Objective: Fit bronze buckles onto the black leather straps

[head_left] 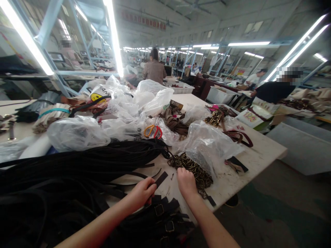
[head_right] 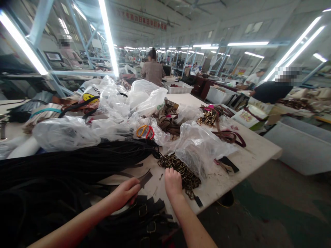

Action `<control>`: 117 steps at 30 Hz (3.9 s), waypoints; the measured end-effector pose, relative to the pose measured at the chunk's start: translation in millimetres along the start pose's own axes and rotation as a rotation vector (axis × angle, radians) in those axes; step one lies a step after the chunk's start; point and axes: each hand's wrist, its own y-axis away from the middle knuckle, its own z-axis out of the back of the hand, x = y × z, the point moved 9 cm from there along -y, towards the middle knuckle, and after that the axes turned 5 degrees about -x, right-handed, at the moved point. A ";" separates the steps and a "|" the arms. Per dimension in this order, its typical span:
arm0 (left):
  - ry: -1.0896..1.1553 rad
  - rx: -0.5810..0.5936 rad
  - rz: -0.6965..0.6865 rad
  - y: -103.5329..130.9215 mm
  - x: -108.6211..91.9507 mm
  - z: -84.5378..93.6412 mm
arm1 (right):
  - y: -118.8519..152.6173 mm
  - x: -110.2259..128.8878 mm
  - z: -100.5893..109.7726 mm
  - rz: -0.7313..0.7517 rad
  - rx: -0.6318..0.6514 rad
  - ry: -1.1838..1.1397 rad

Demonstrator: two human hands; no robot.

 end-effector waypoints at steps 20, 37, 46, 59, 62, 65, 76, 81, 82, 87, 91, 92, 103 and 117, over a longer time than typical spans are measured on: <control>0.214 0.052 0.077 5.1 -6.0 7.2 | 47.0 62.4 72.0 0.435 -0.284 -0.683; 0.073 0.065 0.042 9.1 -11.9 10.7 | 39.2 45.7 6.0 -0.760 0.395 -1.997; 0.019 0.294 0.004 24.9 -18.7 -1.2 | 51.1 61.9 9.0 -0.818 0.706 -2.182; -0.464 -0.094 -0.367 23.8 -47.1 11.2 | 42.4 66.2 14.8 -0.588 0.506 -1.865; -0.518 -0.107 -0.498 25.4 -56.0 9.2 | 47.7 69.6 4.5 -0.645 0.587 -1.895; -0.437 -0.184 -0.570 30.1 -67.2 16.8 | 51.4 73.8 -3.4 -0.687 0.661 -1.979; -0.477 -0.265 -0.231 16.4 -41.4 32.0 | 54.7 80.3 -15.1 -0.703 0.718 -1.994; -0.746 -0.305 -0.321 15.1 -41.4 24.1 | 55.4 86.3 -16.2 -0.660 0.708 -1.970; -0.757 -0.309 -0.328 15.3 -41.8 23.7 | 54.4 85.6 -13.9 -0.639 0.687 -1.952; -0.606 -0.221 -0.352 15.2 -42.6 21.4 | 47.7 79.2 6.4 -0.517 0.553 -1.880; -0.565 -0.196 -0.391 17.3 -45.4 19.1 | 44.4 70.6 16.6 -0.514 0.412 -1.873; -0.587 -0.190 -0.419 18.5 -47.3 16.6 | 44.3 68.9 17.6 -0.512 0.383 -1.865; -0.737 -0.177 -0.500 26.2 -43.5 16.9 | 61.2 15.1 14.8 -0.652 0.169 -1.602; -1.099 -0.048 -0.236 56.1 31.6 61.6 | 47.0 39.6 61.2 0.108 0.048 -0.694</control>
